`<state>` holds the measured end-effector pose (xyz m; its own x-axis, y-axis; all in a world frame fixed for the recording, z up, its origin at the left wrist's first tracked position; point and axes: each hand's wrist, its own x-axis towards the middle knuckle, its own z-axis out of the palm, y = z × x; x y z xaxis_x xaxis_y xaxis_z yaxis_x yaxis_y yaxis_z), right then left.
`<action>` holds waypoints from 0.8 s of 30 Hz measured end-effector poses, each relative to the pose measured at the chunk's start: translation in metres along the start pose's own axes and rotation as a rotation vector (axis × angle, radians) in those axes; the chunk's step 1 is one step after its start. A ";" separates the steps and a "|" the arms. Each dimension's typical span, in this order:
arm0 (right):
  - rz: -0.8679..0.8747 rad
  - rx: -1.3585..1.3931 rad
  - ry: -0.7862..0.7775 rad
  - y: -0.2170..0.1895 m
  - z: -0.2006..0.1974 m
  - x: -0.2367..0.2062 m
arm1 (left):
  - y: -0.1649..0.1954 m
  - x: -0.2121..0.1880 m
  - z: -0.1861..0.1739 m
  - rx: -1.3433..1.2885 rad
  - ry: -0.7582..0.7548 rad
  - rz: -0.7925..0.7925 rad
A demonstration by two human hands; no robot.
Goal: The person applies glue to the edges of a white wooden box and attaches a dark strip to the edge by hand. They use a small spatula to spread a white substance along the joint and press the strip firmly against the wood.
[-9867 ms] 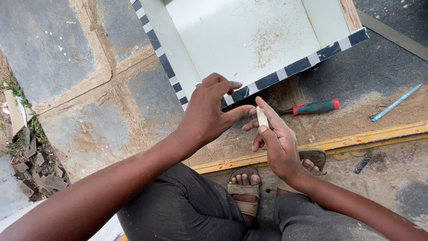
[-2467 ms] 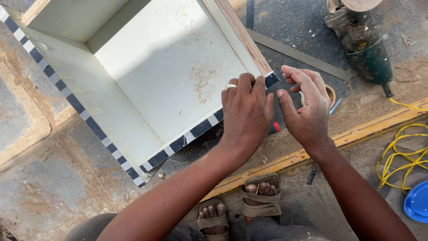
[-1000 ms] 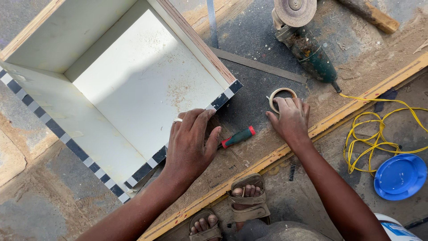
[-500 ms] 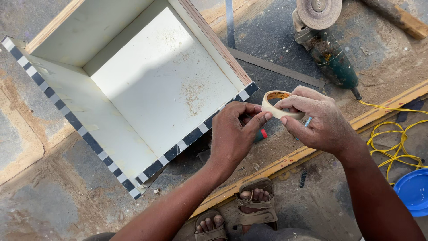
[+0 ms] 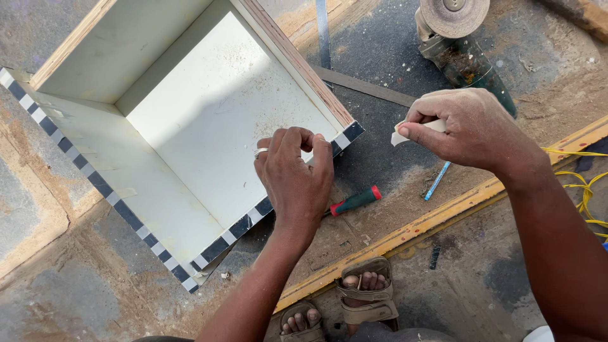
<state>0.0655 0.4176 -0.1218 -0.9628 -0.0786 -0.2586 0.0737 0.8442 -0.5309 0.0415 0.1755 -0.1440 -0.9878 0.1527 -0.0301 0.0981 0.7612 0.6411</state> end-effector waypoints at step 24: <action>-0.269 -0.145 -0.128 0.008 0.025 0.059 | 0.020 -0.012 0.044 0.182 -0.074 0.062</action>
<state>0.0161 0.4070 -0.1614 -0.9013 -0.3676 -0.2290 -0.2257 0.8500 -0.4760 0.0604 0.2162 -0.1647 -0.9682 0.2437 -0.0558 0.1853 0.8494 0.4941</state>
